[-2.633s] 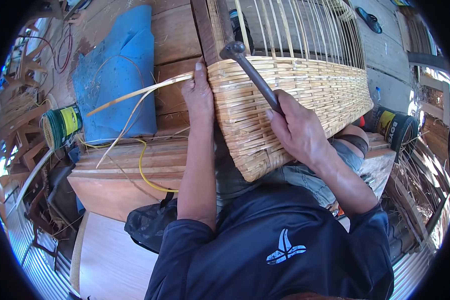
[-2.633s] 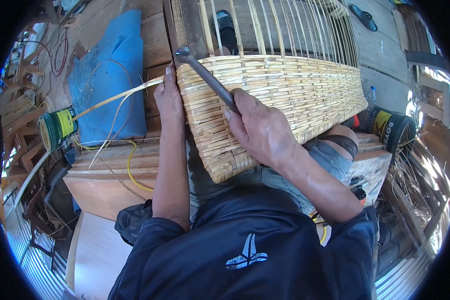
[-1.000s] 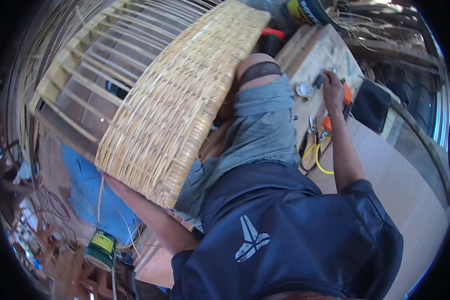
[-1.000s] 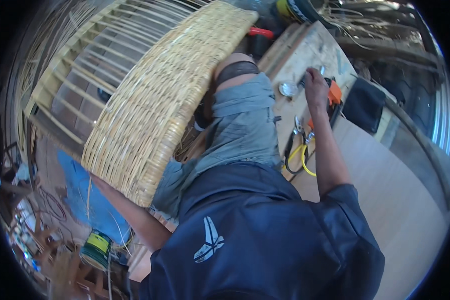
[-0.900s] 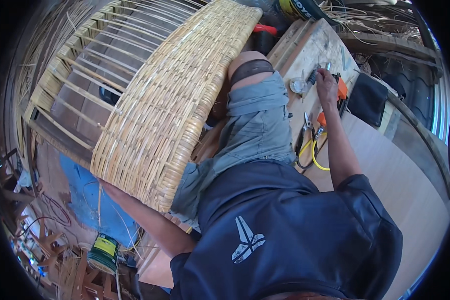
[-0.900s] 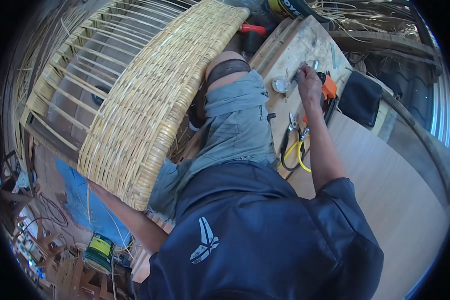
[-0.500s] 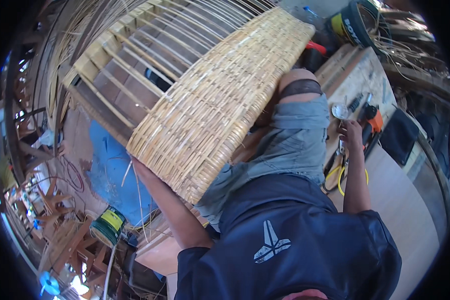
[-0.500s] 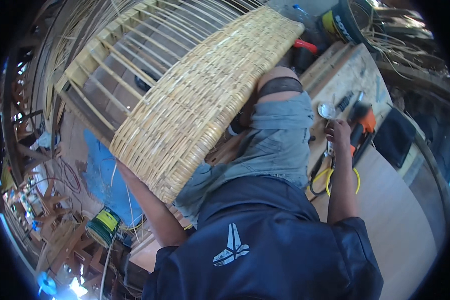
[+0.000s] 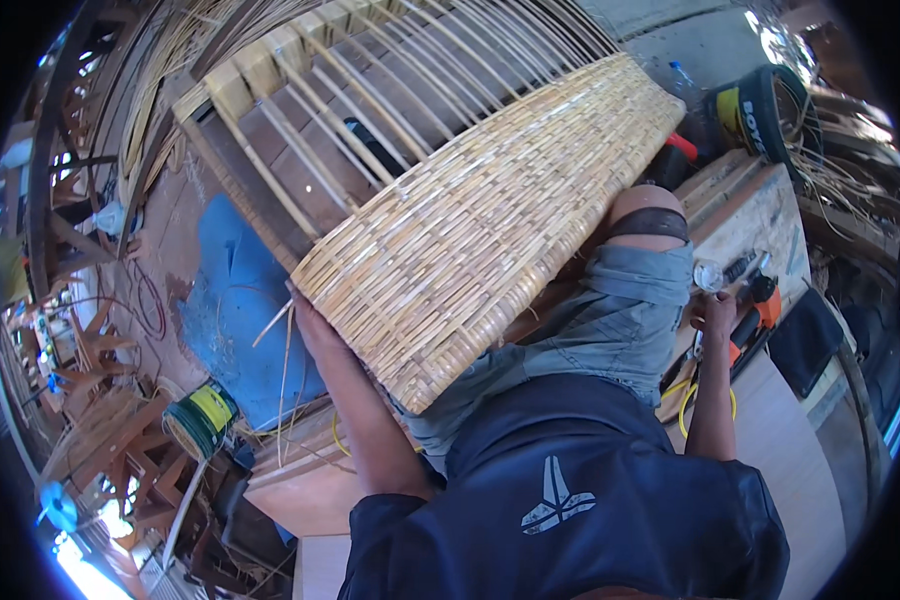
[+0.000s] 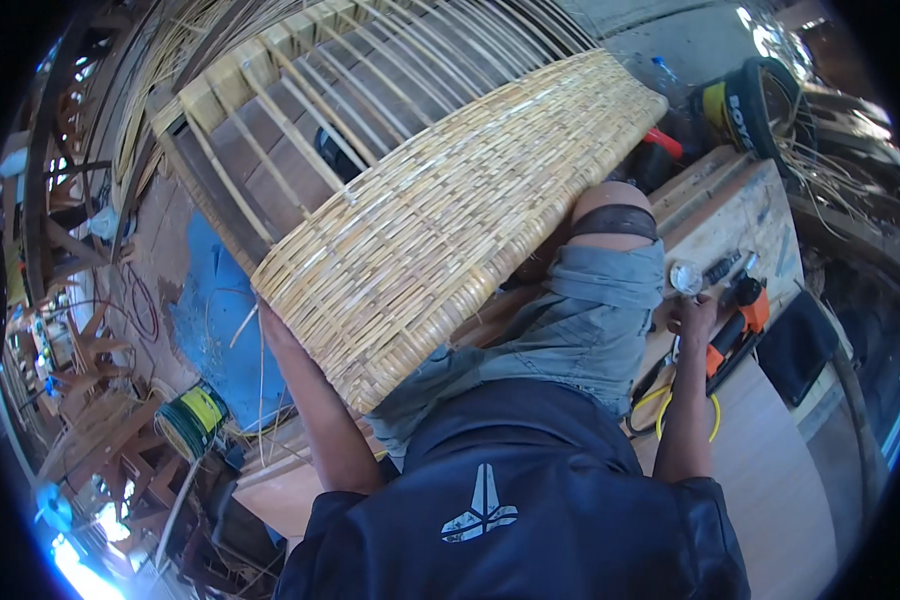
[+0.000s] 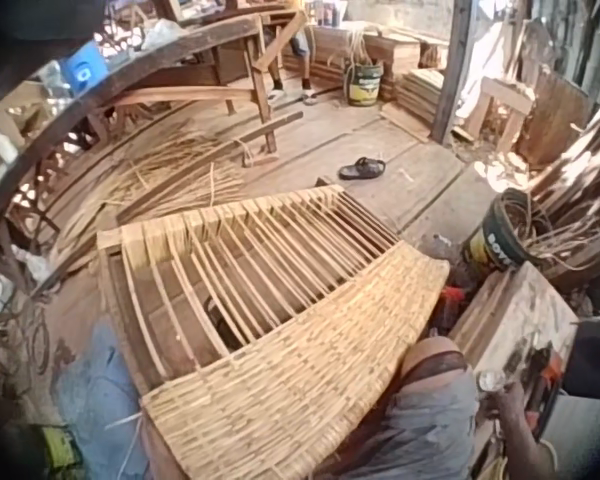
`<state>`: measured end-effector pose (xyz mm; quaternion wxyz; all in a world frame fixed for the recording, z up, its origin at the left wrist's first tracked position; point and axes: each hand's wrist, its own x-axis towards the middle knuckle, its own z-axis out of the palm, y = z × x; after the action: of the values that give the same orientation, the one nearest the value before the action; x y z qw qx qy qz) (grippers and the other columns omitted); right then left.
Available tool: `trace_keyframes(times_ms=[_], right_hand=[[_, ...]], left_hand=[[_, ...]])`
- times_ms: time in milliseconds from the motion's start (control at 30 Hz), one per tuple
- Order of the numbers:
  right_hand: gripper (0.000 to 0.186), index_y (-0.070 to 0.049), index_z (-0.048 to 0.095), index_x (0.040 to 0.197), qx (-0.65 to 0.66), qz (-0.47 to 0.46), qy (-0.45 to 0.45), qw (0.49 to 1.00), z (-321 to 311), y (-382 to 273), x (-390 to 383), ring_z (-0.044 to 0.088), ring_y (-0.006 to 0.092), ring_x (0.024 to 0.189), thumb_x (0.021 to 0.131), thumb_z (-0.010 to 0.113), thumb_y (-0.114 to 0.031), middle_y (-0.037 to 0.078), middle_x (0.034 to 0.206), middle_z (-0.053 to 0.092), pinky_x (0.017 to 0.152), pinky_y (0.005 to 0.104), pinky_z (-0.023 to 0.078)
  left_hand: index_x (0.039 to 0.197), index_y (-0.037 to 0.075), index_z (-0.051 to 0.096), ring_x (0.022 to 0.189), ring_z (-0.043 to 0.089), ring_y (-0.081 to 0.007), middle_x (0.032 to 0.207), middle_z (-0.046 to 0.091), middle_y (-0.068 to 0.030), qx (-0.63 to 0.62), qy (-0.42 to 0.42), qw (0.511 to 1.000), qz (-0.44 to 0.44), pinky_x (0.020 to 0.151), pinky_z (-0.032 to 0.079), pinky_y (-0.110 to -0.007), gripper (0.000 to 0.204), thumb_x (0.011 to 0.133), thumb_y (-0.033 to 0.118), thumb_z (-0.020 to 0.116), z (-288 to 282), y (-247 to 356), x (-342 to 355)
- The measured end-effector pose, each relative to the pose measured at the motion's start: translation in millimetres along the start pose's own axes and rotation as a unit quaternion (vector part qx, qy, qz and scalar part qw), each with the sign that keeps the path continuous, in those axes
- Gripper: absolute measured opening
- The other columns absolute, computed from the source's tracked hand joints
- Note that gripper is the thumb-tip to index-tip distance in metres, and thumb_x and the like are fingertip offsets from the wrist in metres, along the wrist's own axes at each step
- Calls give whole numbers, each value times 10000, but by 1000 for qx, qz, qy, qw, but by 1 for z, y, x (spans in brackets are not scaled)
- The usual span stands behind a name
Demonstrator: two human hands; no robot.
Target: Weaving strips of rattan onto a wooden frame to create a piece of furniture.
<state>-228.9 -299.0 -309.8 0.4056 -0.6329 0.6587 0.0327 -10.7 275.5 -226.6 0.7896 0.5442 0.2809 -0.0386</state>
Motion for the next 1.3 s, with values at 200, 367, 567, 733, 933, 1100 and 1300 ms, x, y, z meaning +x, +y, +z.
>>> trace_keyframes(times_ms=[200, 367, 567, 733, 933, 1100, 1300], right_hand=[[493, 6, 429, 1187, -141, -86, 122, 979, 0, 13, 17, 634, 267, 701, 776, 651, -151, 186, 871, 618, 577, 362, 515], [379, 32, 573, 1046, -197, -174, 150, 953, -6, 19, 25, 597, 345, 933, 759, 679, -192, 219, 976, 620, 824, 388, 458], [415, 36, 559, 1060, -238, -209, 177, 932, -5, 22, 15, 584, 334, 916, 776, 664, -246, 216, 983, 607, 814, 383, 448], [363, 1, 531, 1107, -227, -191, 171, 939, -11, 15, 0, 577, 344, 911, 793, 573, -176, 204, 993, 594, 824, 396, 445], [284, -32, 518, 1102, -255, -251, 203, 912, -17, 21, -5, 563, 406, 923, 838, 513, -136, 220, 1028, 553, 818, 445, 450], [297, -69, 499, 1133, -267, -214, 199, 918, -13, 18, -8, 557, 393, 956, 844, 512, -135, 210, 1054, 531, 804, 447, 459], [314, -84, 496, 1150, -262, -222, 205, 917, -11, 14, -13, 550, 382, 986, 841, 518, -133, 196, 1100, 516, 829, 444, 454]], left_hand=[[1276, -14, 461, 1064, 567, -263, 1210, 556, -163, -16, 47, 999, -18, 898, 482, -359, 566, 987, 445, 300, 4, -3, -3], [1295, 0, 445, 1077, 562, -258, 1225, 550, -149, 43, 34, 998, 3, 911, 475, -353, 567, 994, 440, 251, 15, 4, -12], [1299, 19, 444, 1061, 570, -257, 1220, 553, -146, 130, 33, 991, 7, 886, 492, -345, 559, 986, 450, 276, 23, 13, -17], [1306, 39, 444, 1063, 569, -244, 1218, 551, -144, 47, 46, 997, -31, 892, 486, -336, 557, 976, 463, 298, 12, 6, -13], [1301, 32, 434, 1059, 564, -229, 1207, 546, -143, 298, 12, 949, 107, 898, 482, -342, 573, 966, 478, 307, -9, -2, -6], [1321, 24, 401, 1068, 556, -260, 1217, 536, -156, 188, -11, 980, 59, 907, 473, -365, 621, 955, 518, 316, -13, -3, 1], [1356, 18, 363, 1107, 532, -286, 1282, 493, -172, 127, 6, 991, 40, 937, 447, -389, 717, 930, 593, 310, -37, -10, 7]])
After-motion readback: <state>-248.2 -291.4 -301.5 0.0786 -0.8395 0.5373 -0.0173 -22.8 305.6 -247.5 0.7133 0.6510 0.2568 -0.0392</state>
